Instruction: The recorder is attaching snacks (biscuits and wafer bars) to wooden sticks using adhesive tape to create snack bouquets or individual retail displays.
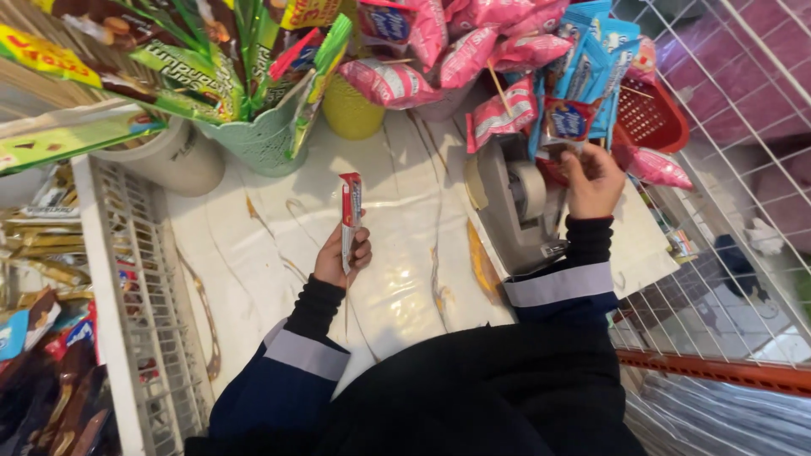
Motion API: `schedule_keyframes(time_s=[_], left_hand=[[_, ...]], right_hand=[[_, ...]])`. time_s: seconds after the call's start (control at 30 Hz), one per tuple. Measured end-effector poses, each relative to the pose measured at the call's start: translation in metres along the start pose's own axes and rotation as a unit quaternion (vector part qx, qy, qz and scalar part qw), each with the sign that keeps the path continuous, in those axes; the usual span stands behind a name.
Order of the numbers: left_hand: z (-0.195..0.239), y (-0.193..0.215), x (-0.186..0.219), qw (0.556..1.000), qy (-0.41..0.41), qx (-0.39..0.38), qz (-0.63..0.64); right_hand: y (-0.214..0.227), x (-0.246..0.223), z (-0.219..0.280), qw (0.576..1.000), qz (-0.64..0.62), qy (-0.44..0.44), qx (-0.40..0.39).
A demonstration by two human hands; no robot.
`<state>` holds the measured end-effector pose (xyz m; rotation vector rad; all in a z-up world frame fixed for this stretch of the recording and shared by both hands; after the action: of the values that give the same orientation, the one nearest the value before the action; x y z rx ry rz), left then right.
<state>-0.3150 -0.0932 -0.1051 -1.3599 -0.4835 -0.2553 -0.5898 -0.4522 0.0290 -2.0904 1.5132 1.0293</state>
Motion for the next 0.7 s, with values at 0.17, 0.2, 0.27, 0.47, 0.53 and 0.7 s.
schedule_keyframes(time_s=[0.17, 0.2, 0.27, 0.47, 0.53, 0.7], left_hand=[[0.002, 0.005, -0.004, 0.989, 0.036, -0.049, 0.137], [0.005, 0.005, -0.003, 0.989, 0.027, -0.045, 0.137], [0.007, 0.001, -0.004, 0.99, 0.035, -0.087, 0.107], [0.001, 0.002, -0.005, 0.984, 0.047, -0.113, 0.131], [-0.002, 0.006, -0.004, 0.988, 0.04, -0.079, 0.128], [-0.009, 0.03, -0.011, 0.997, 0.021, 0.006, 0.077]], right_hand=[[0.003, 0.003, -0.006, 1.0, -0.019, 0.003, -0.023], [0.002, 0.005, -0.004, 0.999, -0.026, 0.003, -0.029], [0.004, 0.008, -0.002, 0.998, -0.05, 0.007, -0.024], [0.024, -0.011, 0.027, 0.99, 0.015, -0.1, -0.1], [0.039, -0.021, 0.047, 0.981, 0.047, -0.129, -0.135], [0.061, -0.044, 0.083, 0.959, 0.092, -0.19, -0.19]])
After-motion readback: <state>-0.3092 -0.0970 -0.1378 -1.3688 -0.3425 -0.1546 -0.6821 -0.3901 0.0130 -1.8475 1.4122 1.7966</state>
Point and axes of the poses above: each hand's wrist, its own z-axis away from the middle knuckle, its own y-axis out of the back of the hand, x = y × z, the point moved 4 cm from there along -z, towards the middle knuckle, and after that the axes turned 14 degrees about y, right-handed, at the moved point
